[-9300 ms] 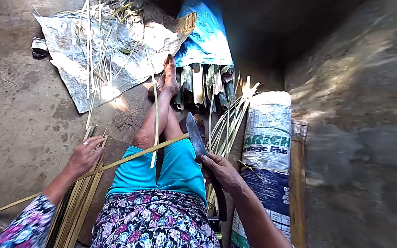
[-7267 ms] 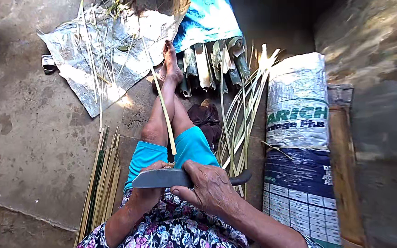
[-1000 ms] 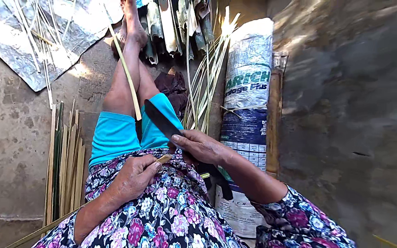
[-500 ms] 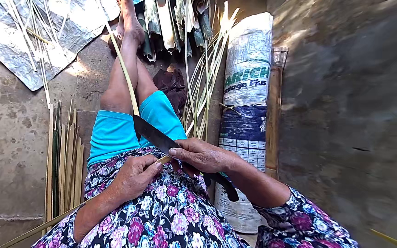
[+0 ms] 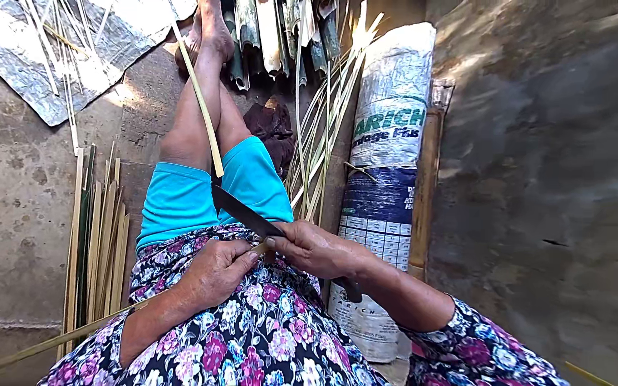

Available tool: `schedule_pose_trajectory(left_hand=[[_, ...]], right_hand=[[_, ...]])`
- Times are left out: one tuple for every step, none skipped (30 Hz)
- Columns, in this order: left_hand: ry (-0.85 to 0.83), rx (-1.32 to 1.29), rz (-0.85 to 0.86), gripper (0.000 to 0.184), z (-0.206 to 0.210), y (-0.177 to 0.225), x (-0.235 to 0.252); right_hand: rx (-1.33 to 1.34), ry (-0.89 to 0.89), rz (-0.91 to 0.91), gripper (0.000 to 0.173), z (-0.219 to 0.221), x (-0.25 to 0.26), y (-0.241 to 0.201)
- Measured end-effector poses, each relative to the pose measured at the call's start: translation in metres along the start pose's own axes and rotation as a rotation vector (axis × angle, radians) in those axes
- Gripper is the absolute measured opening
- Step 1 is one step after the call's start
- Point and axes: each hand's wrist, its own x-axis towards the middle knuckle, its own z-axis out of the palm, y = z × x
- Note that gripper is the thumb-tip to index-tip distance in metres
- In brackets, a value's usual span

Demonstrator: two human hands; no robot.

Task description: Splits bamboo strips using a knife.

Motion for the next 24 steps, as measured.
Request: schedule_pose_trajectory(left_hand=[[-0.013, 0.003, -0.004, 0.027, 0.0, 0.0, 0.0], [-0.025, 0.003, -0.01, 0.028, 0.0, 0.0, -0.001], [-0.032, 0.004, -0.01, 0.028, 0.001, -0.001, -0.001], [-0.033, 0.011, -0.007, 0.028, 0.001, -0.002, -0.001], [-0.031, 0.029, 0.0, 0.028, 0.002, -0.003, -0.001], [-0.031, 0.055, 0.007, 0.028, 0.002, -0.003, -0.001], [-0.029, 0.083, 0.011, 0.029, 0.002, -0.003, -0.001], [-0.031, 0.106, 0.009, 0.03, 0.002, -0.003, -0.002], [-0.041, 0.118, 0.003, 0.03, 0.002, -0.002, -0.001], [-0.055, 0.118, 0.0, 0.03, 0.002, -0.002, -0.001], [-0.067, 0.111, -0.004, 0.03, 0.002, -0.002, 0.0], [-0.076, 0.101, -0.009, 0.029, 0.001, -0.002, 0.002], [-0.079, 0.088, -0.011, 0.029, 0.001, -0.001, 0.002], [-0.077, 0.075, -0.012, 0.029, 0.001, -0.001, 0.003], [-0.065, 0.065, -0.009, 0.029, 0.001, -0.001, 0.002], [-0.05, 0.059, -0.004, 0.029, 0.002, -0.001, 0.002], [-0.039, 0.054, -0.001, 0.029, 0.002, -0.001, 0.001], [-0.036, 0.052, 0.001, 0.029, 0.001, -0.001, 0.001], [-0.045, 0.057, 0.001, 0.029, 0.0, -0.001, 0.001], [-0.061, 0.07, 0.003, 0.029, 0.0, 0.0, 0.001], [-0.068, 0.083, 0.011, 0.029, -0.001, -0.001, 0.001], [-0.06, 0.09, 0.023, 0.03, 0.0, -0.002, 0.001], [-0.039, 0.096, 0.033, 0.03, 0.002, -0.004, 0.0], [-0.013, 0.099, 0.042, 0.031, 0.003, -0.005, 0.0]], right_hand=[[-0.005, -0.005, -0.026, 0.031, 0.0, 0.0, 0.003], [-0.003, -0.005, -0.05, 0.031, 0.002, -0.001, 0.005], [0.015, 0.003, -0.061, 0.03, 0.003, -0.001, 0.007], [0.062, 0.02, -0.06, 0.03, 0.006, -0.002, 0.009], [0.134, 0.03, -0.046, 0.03, 0.008, -0.003, 0.011], [0.218, 0.035, -0.026, 0.028, 0.01, -0.004, 0.012], [0.296, 0.034, -0.006, 0.027, 0.011, -0.005, 0.013], [0.366, 0.031, 0.012, 0.026, 0.013, -0.005, 0.014], [0.431, 0.026, 0.024, 0.025, 0.015, -0.006, 0.015], [0.484, 0.026, 0.028, 0.025, 0.016, -0.007, 0.017], [0.512, 0.032, 0.031, 0.024, 0.017, -0.007, 0.018], [0.515, 0.04, 0.035, 0.024, 0.017, -0.007, 0.018], [0.514, 0.052, 0.042, 0.023, 0.017, -0.007, 0.017], [0.512, 0.065, 0.049, 0.023, 0.017, -0.006, 0.016], [0.51, 0.078, 0.054, 0.023, 0.017, -0.005, 0.015], [0.518, 0.086, 0.064, 0.023, 0.017, -0.004, 0.013], [0.527, 0.088, 0.077, 0.024, 0.017, -0.003, 0.011], [0.534, 0.083, 0.085, 0.024, 0.016, -0.003, 0.01], [0.535, 0.067, 0.09, 0.024, 0.015, -0.003, 0.009], [0.528, 0.045, 0.09, 0.024, 0.013, -0.003, 0.01], [0.526, 0.023, 0.081, 0.023, 0.012, -0.003, 0.012], [0.541, 0.014, 0.068, 0.023, 0.012, -0.003, 0.014], [0.571, 0.03, 0.055, 0.024, 0.015, -0.002, 0.016], [0.613, 0.075, 0.041, 0.025, 0.019, 0.0, 0.017]])
